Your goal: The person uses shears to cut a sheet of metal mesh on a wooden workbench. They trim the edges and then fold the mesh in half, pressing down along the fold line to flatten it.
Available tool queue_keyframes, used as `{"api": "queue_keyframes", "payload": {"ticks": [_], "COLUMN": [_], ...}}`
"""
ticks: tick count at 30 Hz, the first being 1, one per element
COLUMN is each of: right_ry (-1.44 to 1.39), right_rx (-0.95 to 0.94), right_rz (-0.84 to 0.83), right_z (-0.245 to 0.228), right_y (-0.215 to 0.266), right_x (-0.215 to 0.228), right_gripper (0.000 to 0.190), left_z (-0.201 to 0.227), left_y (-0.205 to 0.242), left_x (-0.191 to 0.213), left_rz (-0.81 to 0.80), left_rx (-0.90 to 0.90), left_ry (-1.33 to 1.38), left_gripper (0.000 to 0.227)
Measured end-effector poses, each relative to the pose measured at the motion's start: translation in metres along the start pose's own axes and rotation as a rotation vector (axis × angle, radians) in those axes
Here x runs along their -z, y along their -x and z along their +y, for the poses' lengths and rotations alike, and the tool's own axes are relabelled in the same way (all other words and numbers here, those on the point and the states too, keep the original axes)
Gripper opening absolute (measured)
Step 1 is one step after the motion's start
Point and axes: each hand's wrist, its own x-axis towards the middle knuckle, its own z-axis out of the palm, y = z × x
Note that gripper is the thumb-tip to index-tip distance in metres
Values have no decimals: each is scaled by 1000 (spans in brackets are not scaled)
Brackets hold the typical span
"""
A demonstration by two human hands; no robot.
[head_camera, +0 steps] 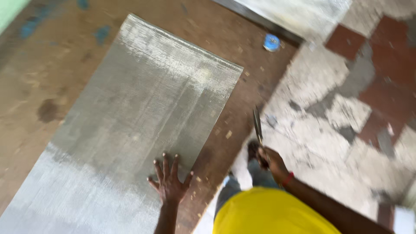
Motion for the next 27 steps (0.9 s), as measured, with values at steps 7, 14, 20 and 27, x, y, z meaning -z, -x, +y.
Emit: {"api": "queue_keyframes", "payload": {"ticks": [7,14,20,27], "right_ry": [-133,-37,13,70], "right_rx": [-108,-41,-32,-13], "right_rz": [94,105,138,126], "right_z": [-7,-51,-71,-74], "right_y": [-24,-62,-71,-73], "right_x": [11,13,14,23], "right_gripper": [41,42,42,43], "left_z": [-5,-3,2,5], "left_y": [62,64,64,63], "left_x": [-28,-22,-10,-7], "left_rz": [42,-19,-164,-168], "left_rx": [-132,-106,-52,-39], "left_ry": [-2,-42,-75,-68], "left_gripper": [93,87,93,94]}}
